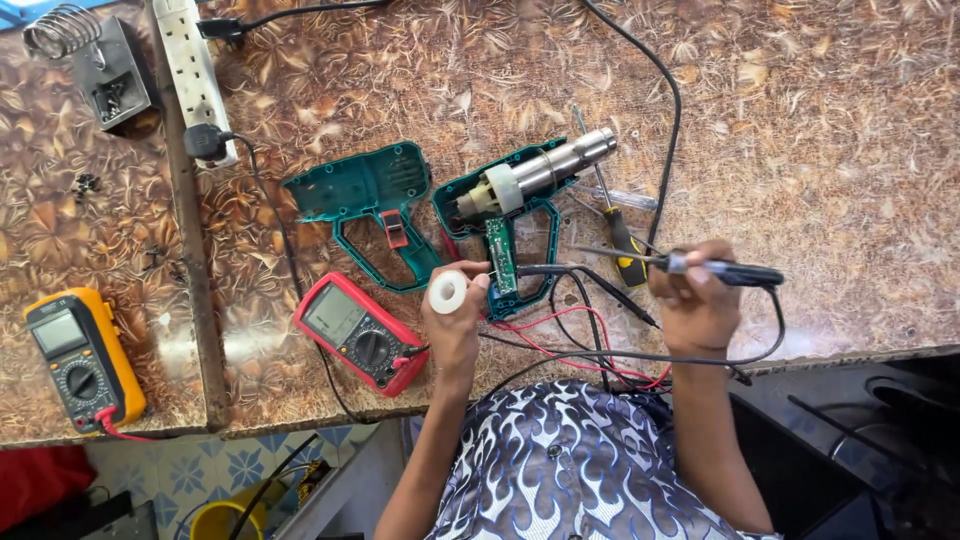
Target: The person uses a soldering iron to apply solder to a circuit board inside a disassembled power drill. They hold a roll of solder wire in one hand while manipulating the iron with the other, working on the green PCB and its components.
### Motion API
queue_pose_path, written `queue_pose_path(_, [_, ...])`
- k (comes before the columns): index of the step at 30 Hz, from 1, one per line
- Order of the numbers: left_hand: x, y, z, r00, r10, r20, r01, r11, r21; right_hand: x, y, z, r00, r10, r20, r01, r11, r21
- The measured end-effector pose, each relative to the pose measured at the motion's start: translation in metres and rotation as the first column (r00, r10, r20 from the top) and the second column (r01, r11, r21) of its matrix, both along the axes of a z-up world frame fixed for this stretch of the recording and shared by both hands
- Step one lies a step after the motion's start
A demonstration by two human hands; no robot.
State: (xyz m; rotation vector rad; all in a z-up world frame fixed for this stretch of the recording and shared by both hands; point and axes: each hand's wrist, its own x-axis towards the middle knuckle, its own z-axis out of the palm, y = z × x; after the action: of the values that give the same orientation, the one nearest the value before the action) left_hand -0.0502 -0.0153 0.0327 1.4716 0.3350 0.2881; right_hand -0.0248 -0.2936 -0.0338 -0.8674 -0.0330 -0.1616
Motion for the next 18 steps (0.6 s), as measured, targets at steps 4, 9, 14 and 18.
queue_pose_path(4, [0.002, -0.003, 0.007, 1.0, -0.001, -0.028, 0.001, 1.0, 0.019, -0.004, 0.022, 0.002, 0.998, 0.058, 0.008, -0.058, 0.998, -0.021])
queue_pose_path(9, [0.003, 0.0, -0.003, 0.999, -0.001, -0.038, 0.003, 0.999, 0.052, -0.009, 0.036, 0.0, 0.998, 0.069, 0.007, -0.067, 0.987, -0.145])
queue_pose_path(14, [0.006, -0.001, -0.01, 0.999, 0.02, -0.032, -0.018, 0.998, 0.063, -0.007, 0.043, -0.002, 0.998, 0.041, -0.053, -0.051, 0.975, -0.215])
queue_pose_path(18, [0.007, 0.0, -0.015, 0.998, 0.035, -0.046, -0.03, 0.993, 0.112, 0.0, 0.049, -0.007, 0.996, 0.005, -0.087, -0.028, 0.963, -0.269])
